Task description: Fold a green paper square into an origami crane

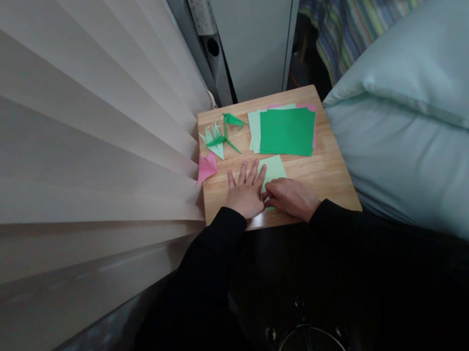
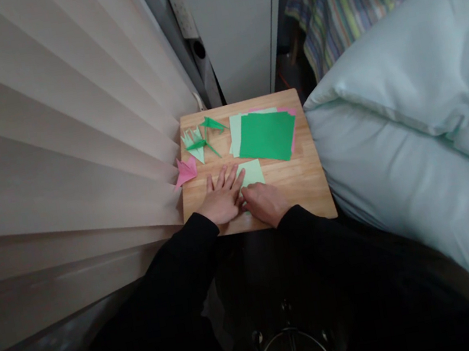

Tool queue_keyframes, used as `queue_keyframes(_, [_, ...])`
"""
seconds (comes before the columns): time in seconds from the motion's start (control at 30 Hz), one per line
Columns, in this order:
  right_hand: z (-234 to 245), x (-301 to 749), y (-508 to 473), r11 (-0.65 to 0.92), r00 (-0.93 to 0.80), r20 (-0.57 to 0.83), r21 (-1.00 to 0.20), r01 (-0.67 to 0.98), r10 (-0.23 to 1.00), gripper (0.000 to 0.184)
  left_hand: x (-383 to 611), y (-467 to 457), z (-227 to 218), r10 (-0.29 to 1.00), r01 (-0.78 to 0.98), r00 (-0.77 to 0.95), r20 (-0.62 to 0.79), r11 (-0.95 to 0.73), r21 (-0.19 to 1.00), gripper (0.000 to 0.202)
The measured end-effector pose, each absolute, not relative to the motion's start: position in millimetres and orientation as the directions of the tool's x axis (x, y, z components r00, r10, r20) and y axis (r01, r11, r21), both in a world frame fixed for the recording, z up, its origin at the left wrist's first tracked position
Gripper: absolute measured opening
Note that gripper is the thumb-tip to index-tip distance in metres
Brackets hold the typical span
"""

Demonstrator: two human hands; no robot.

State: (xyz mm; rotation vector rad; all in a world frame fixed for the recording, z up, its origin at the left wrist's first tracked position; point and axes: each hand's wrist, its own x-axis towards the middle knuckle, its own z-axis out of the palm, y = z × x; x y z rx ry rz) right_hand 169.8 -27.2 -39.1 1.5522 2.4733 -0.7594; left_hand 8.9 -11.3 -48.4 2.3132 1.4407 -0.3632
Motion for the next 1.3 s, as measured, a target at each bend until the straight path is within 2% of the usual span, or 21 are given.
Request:
queue_keyframes(0.27, [-40,165,-31,0.363,-0.457,-0.353,-0.302,0.882,0.817,0.024,13,-7,-61,0.909,0.94,0.33,-0.252,-0.292,0.178,0.066])
queue_keyframes(0.43, [-39,164,-34,0.372,-0.468,-0.358,-0.306,0.876,0.808,0.02,16,3,-64,0.961,0.962,0.246,-0.123,-0.227,0.148,0.063])
queue_keyframes(0.6, [-38,164,-36,0.308,-0.417,-0.373,-0.319,0.896,0.829,0.02,17,-11,-50,0.948,0.939,0.315,0.036,-0.317,0.132,0.05])
queue_keyframes(0.73, [-41,164,-35,0.3,-0.415,-0.375,-0.329,0.895,0.829,0.017,19,-39,-46,0.924,0.915,0.381,-0.024,-0.373,0.154,0.037])
queue_keyframes(0.93, [-43,163,-36,0.292,-0.407,-0.382,-0.325,0.899,0.83,0.024,28,-41,-57,0.942,0.943,0.33,-0.062,-0.325,0.075,0.048])
queue_keyframes(1.07, [-43,162,-36,0.291,-0.407,-0.389,-0.324,0.9,0.827,0.018,25,-25,-58,0.946,0.948,0.319,-0.061,-0.318,0.036,0.05])
queue_keyframes(1.3, [-44,166,-27,0.28,-0.399,-0.4,-0.324,0.904,0.825,0.025,11,-9,-55,0.939,0.939,0.341,-0.037,-0.338,0.062,0.052])
